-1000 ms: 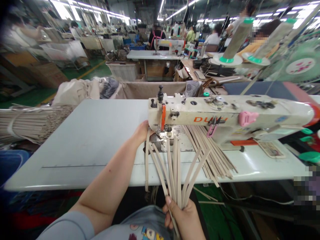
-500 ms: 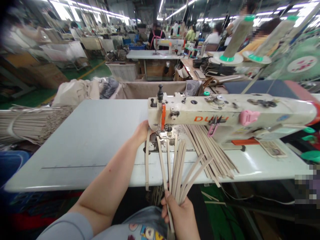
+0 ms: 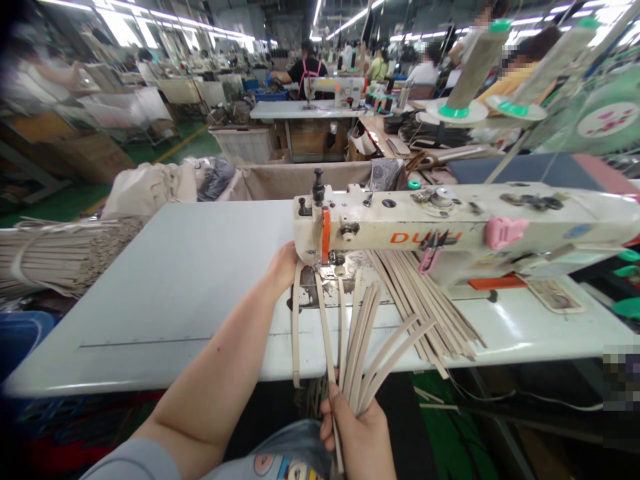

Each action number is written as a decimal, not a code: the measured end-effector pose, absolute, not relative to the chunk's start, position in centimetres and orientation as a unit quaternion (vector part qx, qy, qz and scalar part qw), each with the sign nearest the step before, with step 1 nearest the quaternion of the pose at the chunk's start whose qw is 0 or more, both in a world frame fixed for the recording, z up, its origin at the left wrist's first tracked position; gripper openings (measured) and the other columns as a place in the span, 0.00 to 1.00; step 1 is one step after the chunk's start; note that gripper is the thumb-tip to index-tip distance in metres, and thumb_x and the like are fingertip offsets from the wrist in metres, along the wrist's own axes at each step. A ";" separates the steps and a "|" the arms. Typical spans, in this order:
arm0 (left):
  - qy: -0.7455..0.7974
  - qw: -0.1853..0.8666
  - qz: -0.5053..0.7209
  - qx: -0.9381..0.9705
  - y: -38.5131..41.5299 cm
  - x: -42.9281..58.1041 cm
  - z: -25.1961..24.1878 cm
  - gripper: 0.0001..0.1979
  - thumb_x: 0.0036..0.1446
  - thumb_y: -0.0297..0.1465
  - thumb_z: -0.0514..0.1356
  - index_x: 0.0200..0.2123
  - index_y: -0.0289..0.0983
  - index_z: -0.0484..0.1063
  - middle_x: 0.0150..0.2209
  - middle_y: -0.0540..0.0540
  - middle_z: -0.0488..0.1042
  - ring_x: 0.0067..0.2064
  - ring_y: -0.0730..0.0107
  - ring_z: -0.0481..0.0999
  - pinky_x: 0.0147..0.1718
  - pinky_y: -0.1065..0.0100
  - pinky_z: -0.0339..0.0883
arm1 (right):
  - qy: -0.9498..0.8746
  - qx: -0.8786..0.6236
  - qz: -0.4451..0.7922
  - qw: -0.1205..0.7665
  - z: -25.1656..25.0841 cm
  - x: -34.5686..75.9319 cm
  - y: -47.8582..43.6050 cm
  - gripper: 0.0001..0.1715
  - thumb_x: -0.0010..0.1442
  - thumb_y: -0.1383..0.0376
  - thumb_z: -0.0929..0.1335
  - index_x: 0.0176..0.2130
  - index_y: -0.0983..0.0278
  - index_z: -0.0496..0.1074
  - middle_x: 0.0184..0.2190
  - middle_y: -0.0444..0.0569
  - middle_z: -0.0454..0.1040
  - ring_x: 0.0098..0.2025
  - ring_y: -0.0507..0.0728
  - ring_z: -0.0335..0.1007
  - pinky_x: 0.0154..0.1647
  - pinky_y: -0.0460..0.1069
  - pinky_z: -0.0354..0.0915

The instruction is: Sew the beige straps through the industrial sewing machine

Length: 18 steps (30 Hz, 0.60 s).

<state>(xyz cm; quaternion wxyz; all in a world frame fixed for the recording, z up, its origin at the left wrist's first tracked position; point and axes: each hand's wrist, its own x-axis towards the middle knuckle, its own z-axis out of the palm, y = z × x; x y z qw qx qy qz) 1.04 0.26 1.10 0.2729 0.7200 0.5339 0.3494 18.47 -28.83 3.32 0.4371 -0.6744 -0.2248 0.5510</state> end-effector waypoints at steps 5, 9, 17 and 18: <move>0.504 0.229 0.349 0.756 0.7 1.1 1.0 0.10 0.56 0.20 0.67 0.34 0.37 0.89 0.47 0.38 0.91 0.50 0.49 0.89 0.58 0.55 0.81 | -0.220 -0.679 0.544 0.440 3.2 18.2 -28.8 0.46 0.45 0.25 0.83 0.25 0.63 0.80 0.14 0.46 0.75 0.17 0.51 0.66 0.22 0.47 0.59; 0.510 0.212 0.335 0.763 0.8 1.2 0.8 0.10 0.57 0.21 0.67 0.36 0.38 0.90 0.48 0.38 0.91 0.50 0.47 0.89 0.57 0.54 0.81 | -0.218 -0.682 0.543 0.439 2.9 18.3 -28.8 0.47 0.44 0.24 0.83 0.25 0.64 0.81 0.14 0.46 0.75 0.17 0.51 0.66 0.22 0.47 0.59; 0.529 0.219 0.333 0.749 0.6 1.3 0.8 0.10 0.58 0.21 0.67 0.36 0.39 0.89 0.48 0.40 0.90 0.53 0.47 0.88 0.59 0.53 0.81 | -0.229 -0.686 0.531 0.441 2.2 18.3 -28.8 0.44 0.48 0.26 0.82 0.26 0.63 0.81 0.15 0.47 0.76 0.17 0.53 0.66 0.21 0.48 0.61; 0.531 0.221 0.334 0.746 0.6 1.2 0.9 0.10 0.59 0.21 0.67 0.36 0.38 0.89 0.49 0.40 0.90 0.53 0.48 0.88 0.59 0.53 0.81 | -0.228 -0.684 0.531 0.445 2.2 18.2 -28.8 0.43 0.48 0.26 0.82 0.26 0.63 0.81 0.15 0.47 0.75 0.17 0.53 0.66 0.21 0.48 0.61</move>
